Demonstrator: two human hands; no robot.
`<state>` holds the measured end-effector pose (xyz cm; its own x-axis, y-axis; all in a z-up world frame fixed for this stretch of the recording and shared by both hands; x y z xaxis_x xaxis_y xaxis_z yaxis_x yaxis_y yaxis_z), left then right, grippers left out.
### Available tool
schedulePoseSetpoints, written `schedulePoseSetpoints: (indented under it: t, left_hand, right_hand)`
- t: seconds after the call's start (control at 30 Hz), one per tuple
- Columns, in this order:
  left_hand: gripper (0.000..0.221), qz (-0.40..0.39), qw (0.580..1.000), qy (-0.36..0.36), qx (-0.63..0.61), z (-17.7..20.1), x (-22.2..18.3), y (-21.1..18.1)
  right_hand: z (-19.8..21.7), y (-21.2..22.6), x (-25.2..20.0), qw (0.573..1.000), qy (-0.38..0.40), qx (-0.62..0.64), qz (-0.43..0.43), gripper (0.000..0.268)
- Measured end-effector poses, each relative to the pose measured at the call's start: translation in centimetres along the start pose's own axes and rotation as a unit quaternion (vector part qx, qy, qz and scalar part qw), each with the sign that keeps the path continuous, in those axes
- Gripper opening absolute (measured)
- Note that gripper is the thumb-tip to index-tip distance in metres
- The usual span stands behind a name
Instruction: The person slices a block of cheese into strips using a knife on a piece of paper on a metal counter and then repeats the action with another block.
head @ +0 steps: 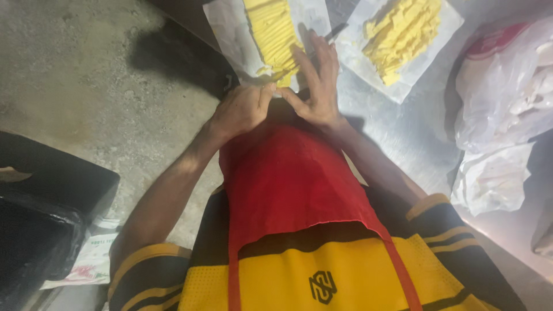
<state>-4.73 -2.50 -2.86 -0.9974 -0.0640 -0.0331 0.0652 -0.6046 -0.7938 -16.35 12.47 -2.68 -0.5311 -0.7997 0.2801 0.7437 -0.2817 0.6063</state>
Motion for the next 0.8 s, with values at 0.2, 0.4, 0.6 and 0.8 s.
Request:
schedulePoseSetpoints:
  t: [0.2,0.4,0.6,0.8]
  left_hand:
    - [0.043,0.139,0.988,0.051,-0.045,1.6,-0.3,-0.7]
    - [0.053,0.164,0.983,0.05,-0.061,3.2,-1.9,-1.4]
    - [0.056,0.164,0.981,0.076,-0.072,3.6,-1.3,-1.0]
    - [0.045,0.143,0.989,-0.021,0.03,4.5,-1.1,-4.0]
  right_hand:
    - [-0.5,-0.6,-0.1,0.999,-0.024,-0.022,0.018,0.068]
    - [-0.3,-0.1,0.4,0.999,-0.039,0.021,-0.012,0.087]
    - [2.1,2.5,0.6,0.999,-0.047,-0.019,0.009,0.1]
    - [3.7,3.3,0.8,0.963,-0.078,0.147,-0.213,0.068]
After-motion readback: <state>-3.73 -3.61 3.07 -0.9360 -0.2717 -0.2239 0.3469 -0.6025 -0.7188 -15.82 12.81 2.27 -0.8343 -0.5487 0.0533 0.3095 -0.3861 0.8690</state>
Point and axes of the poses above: each hand's wrist, its own x-axis towards the middle knuckle, its own z-axis out of the back of the hand, y = z × x, the point moved 5 cm from there along x, towards the middle knuckle, and after that the axes turned 1 degree about y, right-handed, at the moved point
